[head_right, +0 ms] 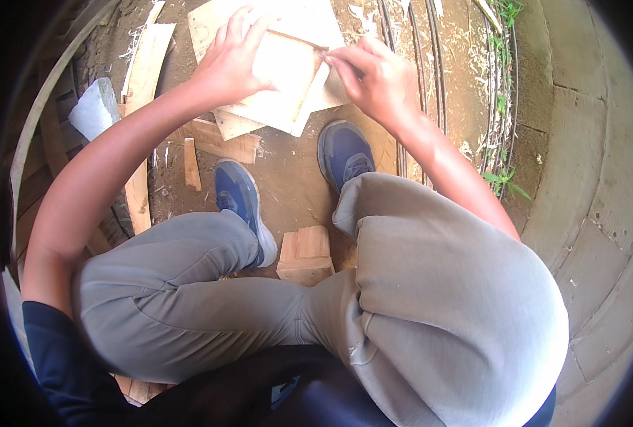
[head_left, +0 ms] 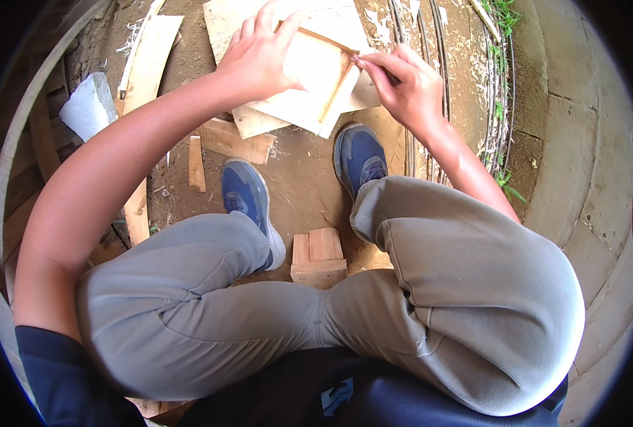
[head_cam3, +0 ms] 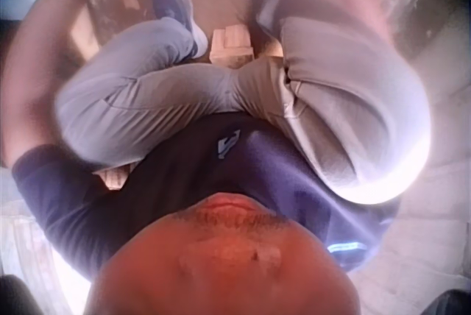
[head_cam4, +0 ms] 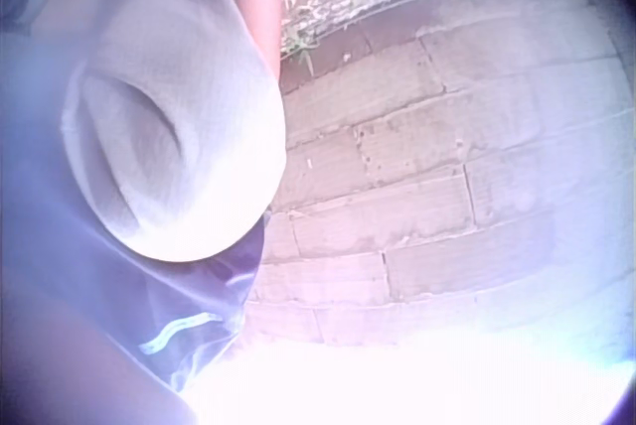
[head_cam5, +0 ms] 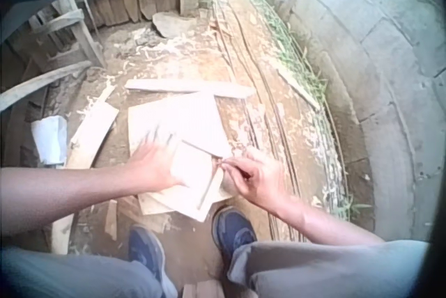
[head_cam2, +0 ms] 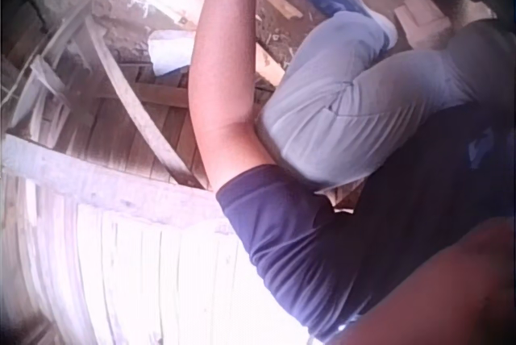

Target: The person assembles a small wooden frame by hand, fitting four pieces together and adjusting the corners. The person then uses a small sanding block to smooth the edges and corners of the assembled frame.

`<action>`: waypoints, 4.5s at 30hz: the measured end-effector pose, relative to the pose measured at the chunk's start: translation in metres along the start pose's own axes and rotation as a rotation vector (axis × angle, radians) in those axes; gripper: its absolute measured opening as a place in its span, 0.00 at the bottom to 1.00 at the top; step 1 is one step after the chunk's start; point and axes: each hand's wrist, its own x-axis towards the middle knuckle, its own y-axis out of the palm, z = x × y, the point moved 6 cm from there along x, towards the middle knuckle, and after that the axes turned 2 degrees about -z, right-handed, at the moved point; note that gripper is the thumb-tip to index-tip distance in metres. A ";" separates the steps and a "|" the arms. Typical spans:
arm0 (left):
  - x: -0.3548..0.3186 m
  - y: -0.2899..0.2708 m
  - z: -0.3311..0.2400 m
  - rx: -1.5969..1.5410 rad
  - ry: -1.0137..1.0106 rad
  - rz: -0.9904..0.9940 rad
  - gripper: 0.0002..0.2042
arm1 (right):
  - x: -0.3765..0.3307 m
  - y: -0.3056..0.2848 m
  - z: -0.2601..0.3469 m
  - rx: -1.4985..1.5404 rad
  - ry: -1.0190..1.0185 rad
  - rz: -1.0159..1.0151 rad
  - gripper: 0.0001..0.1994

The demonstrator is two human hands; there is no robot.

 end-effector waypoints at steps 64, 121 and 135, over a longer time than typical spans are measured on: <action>-0.004 -0.001 0.000 -0.072 0.111 -0.242 0.57 | -0.009 -0.003 0.008 -0.061 -0.035 0.004 0.04; -0.005 -0.002 0.000 -0.065 0.087 -0.187 0.57 | -0.022 -0.007 0.008 -0.015 0.039 0.071 0.05; -0.006 -0.005 0.002 -0.056 0.050 -0.165 0.58 | 0.002 0.010 -0.004 0.051 0.018 -0.022 0.06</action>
